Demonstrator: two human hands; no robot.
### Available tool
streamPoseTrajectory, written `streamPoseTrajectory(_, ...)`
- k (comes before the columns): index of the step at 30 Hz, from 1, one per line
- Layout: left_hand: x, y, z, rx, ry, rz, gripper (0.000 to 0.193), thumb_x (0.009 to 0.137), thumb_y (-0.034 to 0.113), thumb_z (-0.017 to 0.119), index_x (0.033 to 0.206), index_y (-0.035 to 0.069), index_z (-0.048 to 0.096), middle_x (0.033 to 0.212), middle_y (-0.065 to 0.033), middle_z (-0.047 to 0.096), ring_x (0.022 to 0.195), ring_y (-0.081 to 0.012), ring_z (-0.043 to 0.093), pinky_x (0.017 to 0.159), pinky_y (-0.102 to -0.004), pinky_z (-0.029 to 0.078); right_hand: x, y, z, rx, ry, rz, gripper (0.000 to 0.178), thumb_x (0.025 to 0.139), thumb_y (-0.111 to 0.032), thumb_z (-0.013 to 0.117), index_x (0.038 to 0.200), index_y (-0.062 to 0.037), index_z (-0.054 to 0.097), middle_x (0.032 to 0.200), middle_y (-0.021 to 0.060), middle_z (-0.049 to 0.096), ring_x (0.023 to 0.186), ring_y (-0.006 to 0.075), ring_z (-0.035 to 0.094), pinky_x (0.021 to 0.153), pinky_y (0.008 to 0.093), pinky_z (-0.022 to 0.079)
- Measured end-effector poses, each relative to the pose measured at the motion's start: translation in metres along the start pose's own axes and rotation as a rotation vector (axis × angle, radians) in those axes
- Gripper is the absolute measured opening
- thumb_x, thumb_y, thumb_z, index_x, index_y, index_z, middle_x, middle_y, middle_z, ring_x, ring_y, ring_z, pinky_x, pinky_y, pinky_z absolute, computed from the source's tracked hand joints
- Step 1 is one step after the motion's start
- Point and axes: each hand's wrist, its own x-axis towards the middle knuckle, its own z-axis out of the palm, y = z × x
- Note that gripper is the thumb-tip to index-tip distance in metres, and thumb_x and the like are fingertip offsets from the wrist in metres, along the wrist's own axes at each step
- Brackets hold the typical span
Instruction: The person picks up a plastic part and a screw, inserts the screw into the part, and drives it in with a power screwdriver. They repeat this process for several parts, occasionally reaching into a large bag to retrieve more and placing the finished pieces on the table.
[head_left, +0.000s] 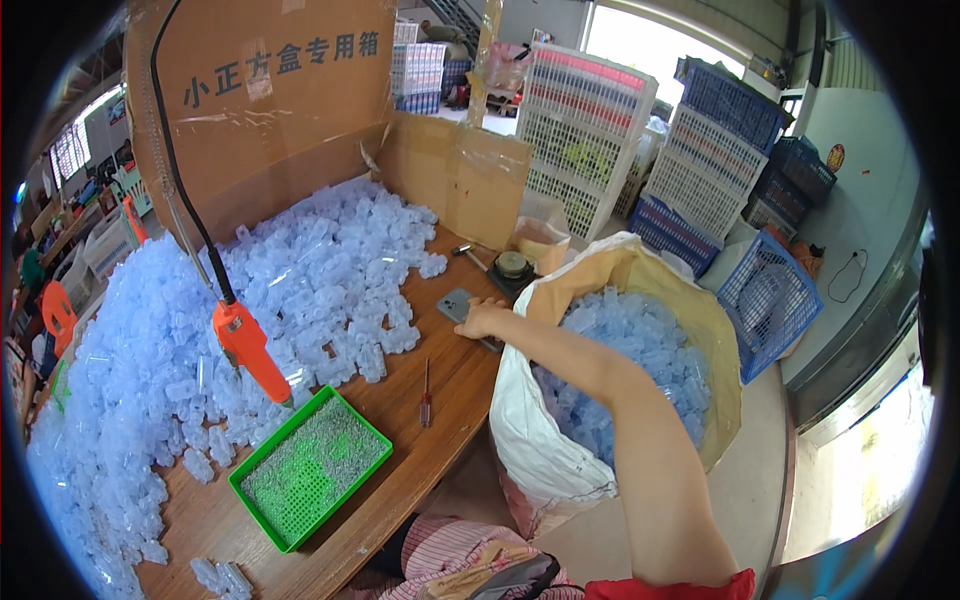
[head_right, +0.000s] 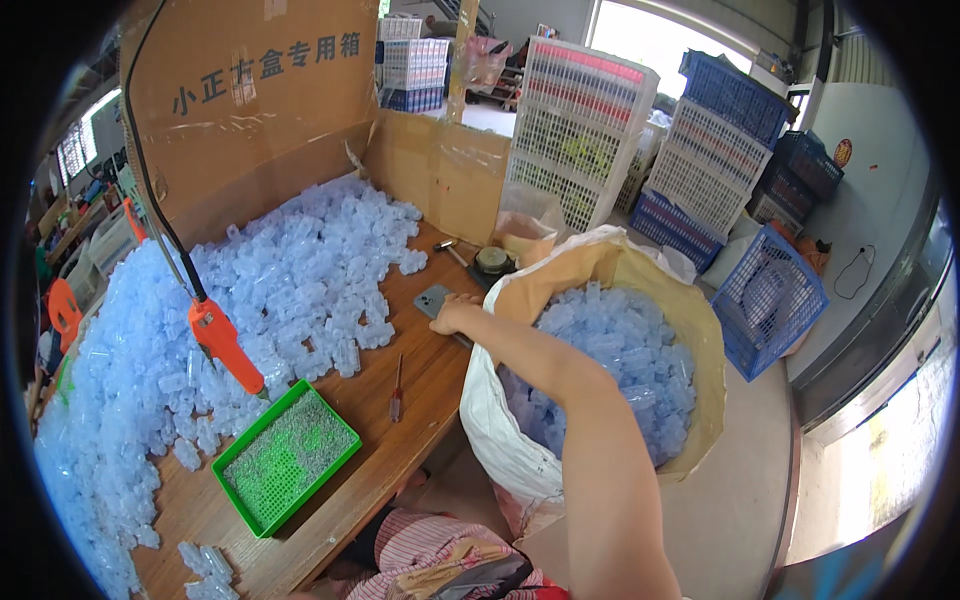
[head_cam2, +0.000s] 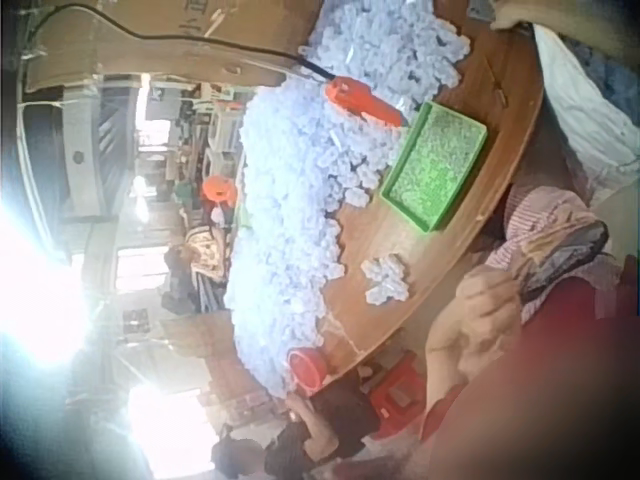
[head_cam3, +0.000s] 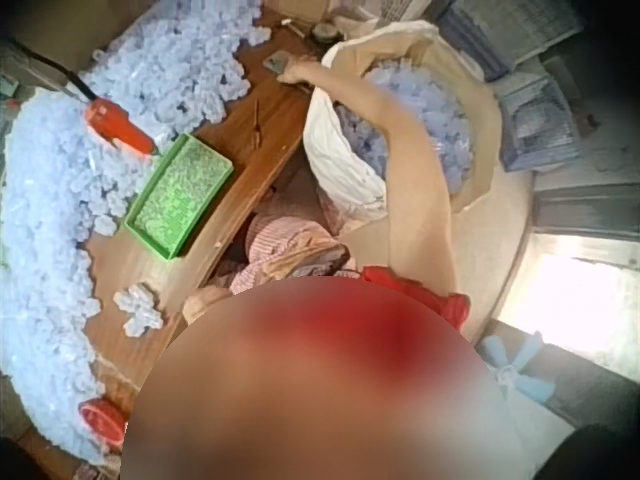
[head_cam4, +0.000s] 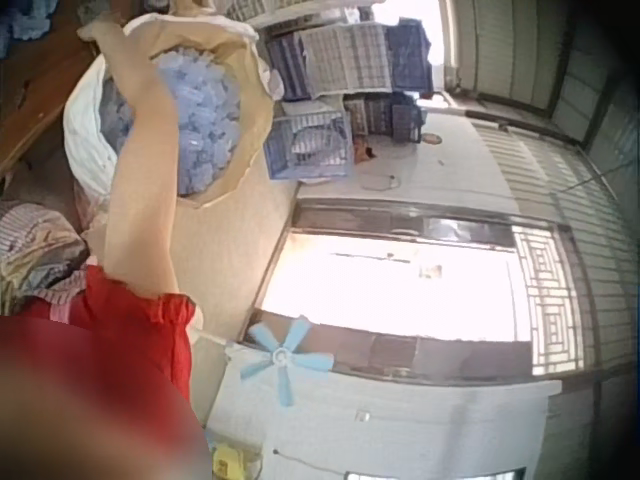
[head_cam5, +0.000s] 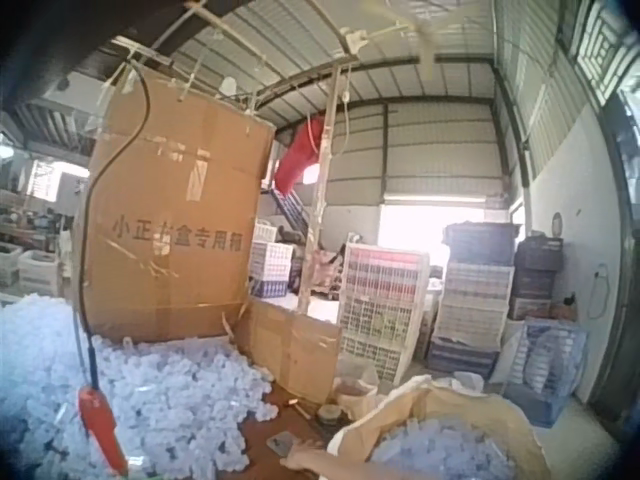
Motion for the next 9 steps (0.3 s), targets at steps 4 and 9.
streamPoseTrajectory(4,-0.031,-0.044,0.011,0.196,-0.469,-0.455,0.016,0.065,-0.001,0.052,0.079,0.004,0.055,0.056,-0.0067,0.053,0.05,-0.0231,0.054,0.053,-0.0327,0.045,0.005,0.007,0.015,0.067,0.1,-0.027,0.084,0.082,-0.052,0.054,0.142,-0.0043,0.022,0.136,0.0225,0.036,0.125,0.0415,0.035,0.1,0.0518,0.033)
streamPoseTrajectory(9,-0.083,-0.08,0.032,0.1,-0.4,-0.626,0.027,0.064,0.003,0.066,0.09,0.005,0.061,0.058,-0.005,0.057,0.05,-0.024,0.056,0.046,-0.0332,0.043,0.003,-0.001,0.014,0.129,0.219,-0.116,0.079,0.083,-0.052,0.053,0.138,-0.0011,0.029,0.132,0.0276,0.037,0.124,0.0416,0.035,0.097,0.0529,0.036)
